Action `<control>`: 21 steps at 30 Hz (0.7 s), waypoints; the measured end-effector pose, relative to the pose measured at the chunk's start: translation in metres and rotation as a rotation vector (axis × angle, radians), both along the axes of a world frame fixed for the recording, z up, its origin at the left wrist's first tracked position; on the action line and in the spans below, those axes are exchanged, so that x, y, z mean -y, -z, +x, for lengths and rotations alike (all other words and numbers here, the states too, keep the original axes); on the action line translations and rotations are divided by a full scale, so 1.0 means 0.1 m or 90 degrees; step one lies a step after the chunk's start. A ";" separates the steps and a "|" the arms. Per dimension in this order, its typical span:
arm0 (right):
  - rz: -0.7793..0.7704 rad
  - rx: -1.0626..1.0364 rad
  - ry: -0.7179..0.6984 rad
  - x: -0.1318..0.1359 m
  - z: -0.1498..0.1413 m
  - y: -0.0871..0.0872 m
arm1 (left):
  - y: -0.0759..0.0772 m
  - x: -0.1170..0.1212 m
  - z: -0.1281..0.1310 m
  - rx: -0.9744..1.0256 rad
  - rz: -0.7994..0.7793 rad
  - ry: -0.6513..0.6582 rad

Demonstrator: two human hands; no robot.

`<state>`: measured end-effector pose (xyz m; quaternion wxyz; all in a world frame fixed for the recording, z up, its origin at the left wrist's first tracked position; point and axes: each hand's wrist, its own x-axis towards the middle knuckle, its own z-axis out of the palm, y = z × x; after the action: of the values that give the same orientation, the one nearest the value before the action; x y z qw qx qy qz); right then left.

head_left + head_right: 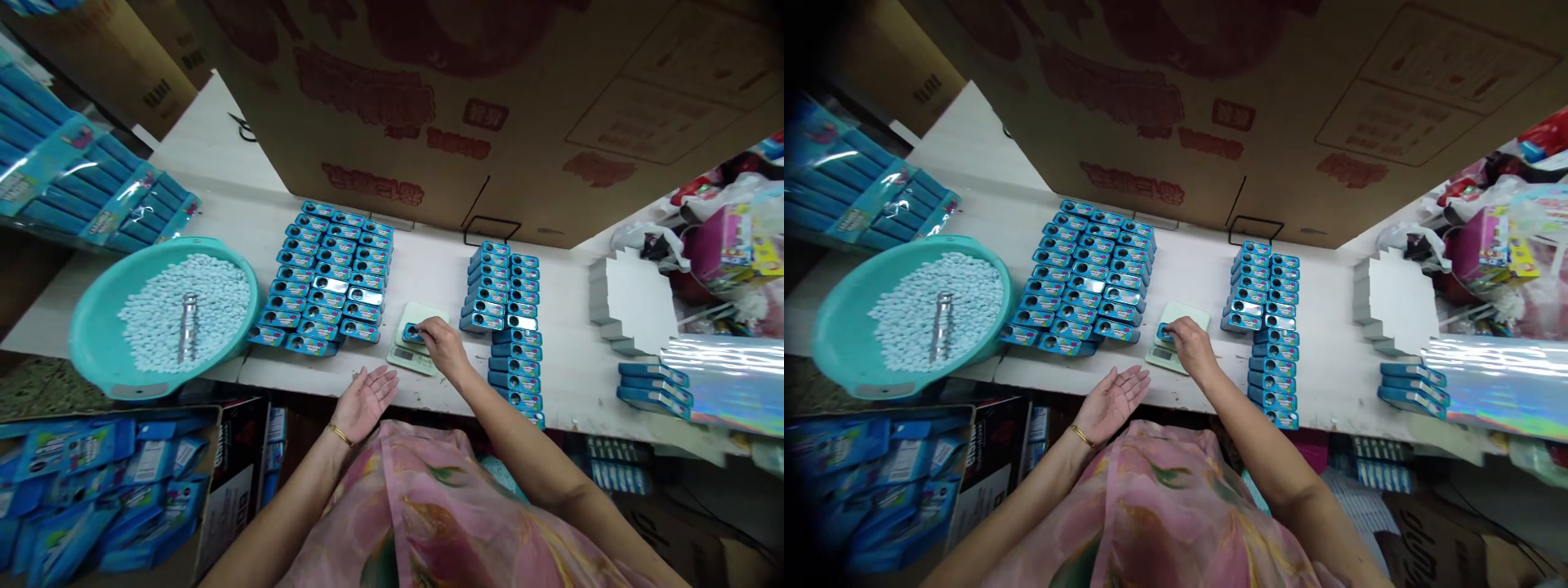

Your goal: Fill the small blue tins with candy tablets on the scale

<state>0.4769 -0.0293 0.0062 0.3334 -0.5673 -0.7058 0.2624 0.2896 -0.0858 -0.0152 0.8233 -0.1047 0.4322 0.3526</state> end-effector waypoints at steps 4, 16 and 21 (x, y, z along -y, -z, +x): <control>0.034 -0.056 0.075 0.09 0.11 -0.10 | 0.05 -0.03 -0.25 -0.088 0.008 -0.048; 0.022 -0.084 0.126 0.21 0.16 -0.08 | 0.15 -0.05 -0.69 -0.209 -0.041 -0.165; 0.034 -0.098 0.088 0.11 0.03 -0.10 | 0.15 0.01 -0.61 -0.196 -0.054 -0.151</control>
<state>0.4801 -0.0405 0.0165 0.4187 -0.5842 -0.6438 0.2626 0.2283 -0.0871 -0.0306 0.6948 -0.1346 0.5524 0.4404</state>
